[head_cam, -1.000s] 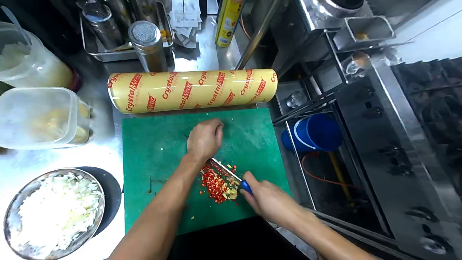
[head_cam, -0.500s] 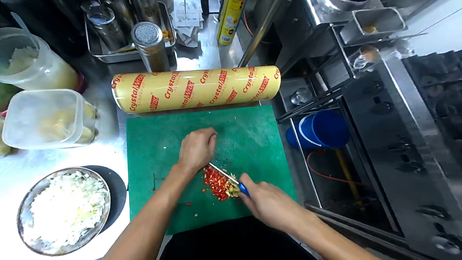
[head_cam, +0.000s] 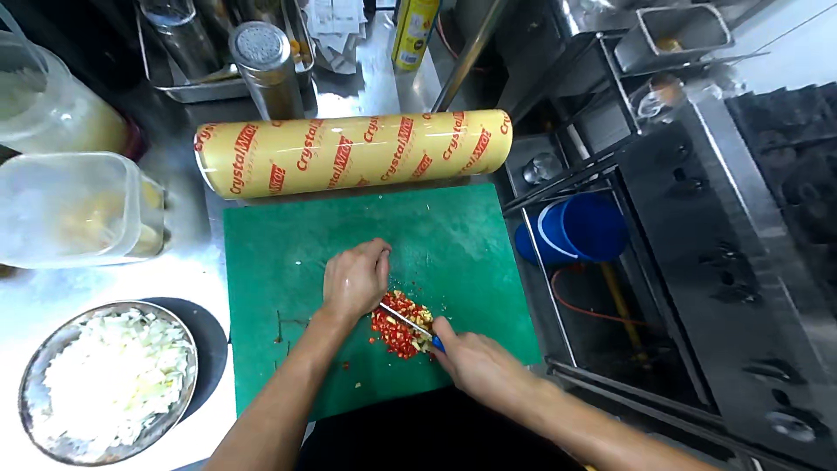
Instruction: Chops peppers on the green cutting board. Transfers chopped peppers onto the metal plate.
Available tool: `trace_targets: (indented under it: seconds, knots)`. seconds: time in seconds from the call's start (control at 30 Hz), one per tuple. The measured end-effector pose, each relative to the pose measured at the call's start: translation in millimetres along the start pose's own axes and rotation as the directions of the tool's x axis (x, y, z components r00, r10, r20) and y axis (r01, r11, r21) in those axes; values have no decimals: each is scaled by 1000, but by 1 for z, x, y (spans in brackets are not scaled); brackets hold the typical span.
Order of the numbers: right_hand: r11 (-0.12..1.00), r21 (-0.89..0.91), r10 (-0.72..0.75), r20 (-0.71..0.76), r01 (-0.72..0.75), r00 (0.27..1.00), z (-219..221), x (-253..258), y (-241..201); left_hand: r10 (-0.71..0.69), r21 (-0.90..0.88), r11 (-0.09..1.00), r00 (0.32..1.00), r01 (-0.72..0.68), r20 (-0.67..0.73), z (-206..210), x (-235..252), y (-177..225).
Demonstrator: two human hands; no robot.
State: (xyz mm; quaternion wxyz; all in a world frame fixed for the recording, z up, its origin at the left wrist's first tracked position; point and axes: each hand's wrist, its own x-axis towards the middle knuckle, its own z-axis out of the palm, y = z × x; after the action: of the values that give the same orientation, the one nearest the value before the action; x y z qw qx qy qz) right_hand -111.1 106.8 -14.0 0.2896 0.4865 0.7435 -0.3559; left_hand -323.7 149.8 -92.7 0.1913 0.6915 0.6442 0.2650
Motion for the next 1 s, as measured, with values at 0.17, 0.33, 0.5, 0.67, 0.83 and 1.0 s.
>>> trace_targets:
  seconds: [0.17,0.33,0.5,0.67,0.83,1.0]
  knots:
    - [996,-84,36,48,-32,998,-37,-22,-4,-25,-112,994,999,20,-39,-3,5,5]
    - [998,-55,-26,10,26,1000,-11,6,21,-77,11,997,997,77,3,5,3,10]
    - [999,-50,-19,28,21,999,-13,1,15,-65,-1,998,998,65,-9,3,2,7]
    - [999,-41,-17,34,19,999,-19,-5,13,-57,-31,998,998,58,12,1,7,9]
    - [997,-66,-35,-22,33,999,-21,-40,-11,-30,-98,995,998,25,-48,-17,-12,13]
    - [1000,-9,-19,14,19,1000,11,-9,2,-27,-5,1000,996,27,-88,3,-25,5]
